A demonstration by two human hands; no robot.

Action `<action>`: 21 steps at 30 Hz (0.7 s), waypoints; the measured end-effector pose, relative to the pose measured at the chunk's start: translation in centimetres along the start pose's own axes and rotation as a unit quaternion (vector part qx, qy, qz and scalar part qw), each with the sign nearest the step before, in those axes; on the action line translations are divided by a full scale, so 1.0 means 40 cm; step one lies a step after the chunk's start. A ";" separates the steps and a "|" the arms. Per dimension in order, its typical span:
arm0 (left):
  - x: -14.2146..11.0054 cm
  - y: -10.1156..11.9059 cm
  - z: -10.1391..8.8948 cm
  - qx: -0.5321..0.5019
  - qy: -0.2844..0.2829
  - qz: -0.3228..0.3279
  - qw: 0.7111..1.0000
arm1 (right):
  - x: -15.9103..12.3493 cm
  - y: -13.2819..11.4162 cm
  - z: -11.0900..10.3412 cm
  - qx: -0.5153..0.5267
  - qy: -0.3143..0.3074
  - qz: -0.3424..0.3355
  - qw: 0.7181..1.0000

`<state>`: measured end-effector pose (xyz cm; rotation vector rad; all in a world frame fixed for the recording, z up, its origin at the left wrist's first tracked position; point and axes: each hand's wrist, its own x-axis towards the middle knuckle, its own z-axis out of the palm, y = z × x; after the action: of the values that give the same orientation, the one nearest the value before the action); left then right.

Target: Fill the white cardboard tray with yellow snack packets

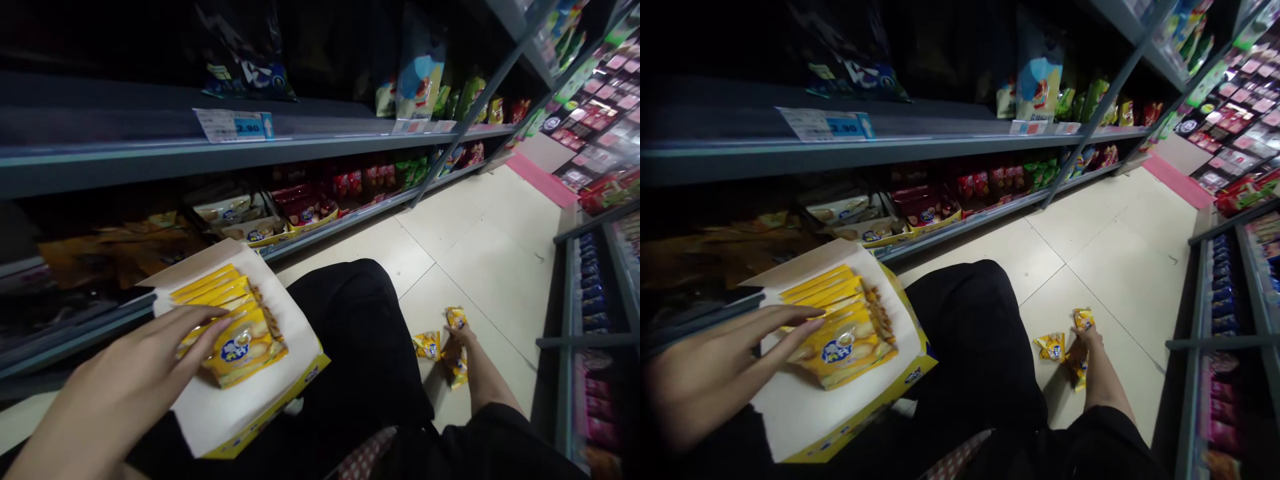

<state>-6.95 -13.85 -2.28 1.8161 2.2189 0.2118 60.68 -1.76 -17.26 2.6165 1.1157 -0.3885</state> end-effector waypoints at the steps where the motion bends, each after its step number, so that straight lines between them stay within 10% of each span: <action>1: 0.000 0.005 -0.002 -0.003 0.001 0.001 1.000 | 0.001 0.007 0.014 -0.002 -0.006 0.001 1.000; 9: 0.006 0.089 -0.072 -0.042 -0.039 -0.049 0.997 | 0.013 -0.024 -0.008 -0.045 -0.001 -0.068 0.997; 16: 0.005 0.115 -0.131 -0.080 0.011 -0.111 0.991 | -0.060 -0.245 -0.167 -0.019 0.122 -0.238 0.963; 19: 0.014 0.148 -0.114 -0.199 0.084 -0.084 0.973 | -0.219 -0.375 -0.224 0.048 0.193 -0.415 0.888; 21: 0.018 0.185 -0.093 -0.326 0.082 -0.080 0.938 | -0.370 -0.452 -0.247 0.178 0.273 -0.616 0.717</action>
<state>-1.24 -11.41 3.25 1.2831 2.0323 0.9659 38.93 3.97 -5.53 1.7780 3.1879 -0.0062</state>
